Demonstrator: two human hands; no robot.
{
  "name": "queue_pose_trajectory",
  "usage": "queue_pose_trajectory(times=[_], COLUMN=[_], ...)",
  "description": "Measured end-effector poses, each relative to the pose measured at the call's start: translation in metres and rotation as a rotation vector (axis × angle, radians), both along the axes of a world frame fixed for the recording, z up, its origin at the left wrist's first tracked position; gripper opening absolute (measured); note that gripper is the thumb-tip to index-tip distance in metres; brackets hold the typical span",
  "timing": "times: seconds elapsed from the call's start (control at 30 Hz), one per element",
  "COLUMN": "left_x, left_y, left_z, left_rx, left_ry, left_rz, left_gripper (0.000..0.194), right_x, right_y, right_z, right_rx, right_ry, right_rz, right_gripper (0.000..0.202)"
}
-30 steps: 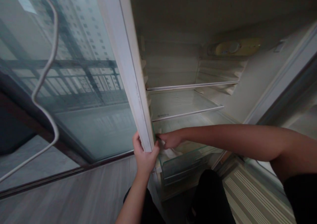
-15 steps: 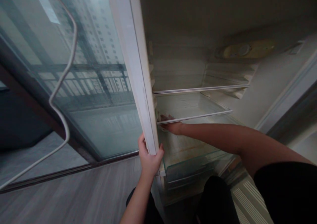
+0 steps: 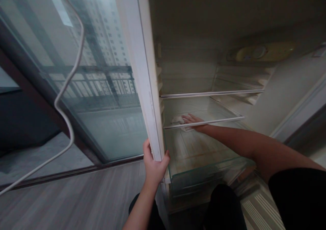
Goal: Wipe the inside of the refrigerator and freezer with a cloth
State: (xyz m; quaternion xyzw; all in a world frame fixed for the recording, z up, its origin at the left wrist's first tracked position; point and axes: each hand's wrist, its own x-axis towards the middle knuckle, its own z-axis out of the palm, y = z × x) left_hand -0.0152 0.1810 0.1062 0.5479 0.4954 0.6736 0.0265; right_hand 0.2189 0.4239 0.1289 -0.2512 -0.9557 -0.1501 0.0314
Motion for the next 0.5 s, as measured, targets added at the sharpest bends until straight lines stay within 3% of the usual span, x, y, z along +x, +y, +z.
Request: queue_pose_trajectory(times=[0.2, 0.5], left_x=[0.0, 0.0], left_y=[0.0, -0.001], left_z=[0.001, 0.002], left_rx=[-0.002, 0.009], left_ry=[0.003, 0.004], left_rz=[-0.004, 0.004], left_gripper=[0.064, 0.067], right_x=[0.064, 0.141], right_y=[0.006, -0.001], right_z=[0.001, -0.002], right_rx=[0.095, 0.225], right_ry=[-0.035, -0.044], right_rz=[-0.121, -0.568], right_gripper=[0.056, 0.065])
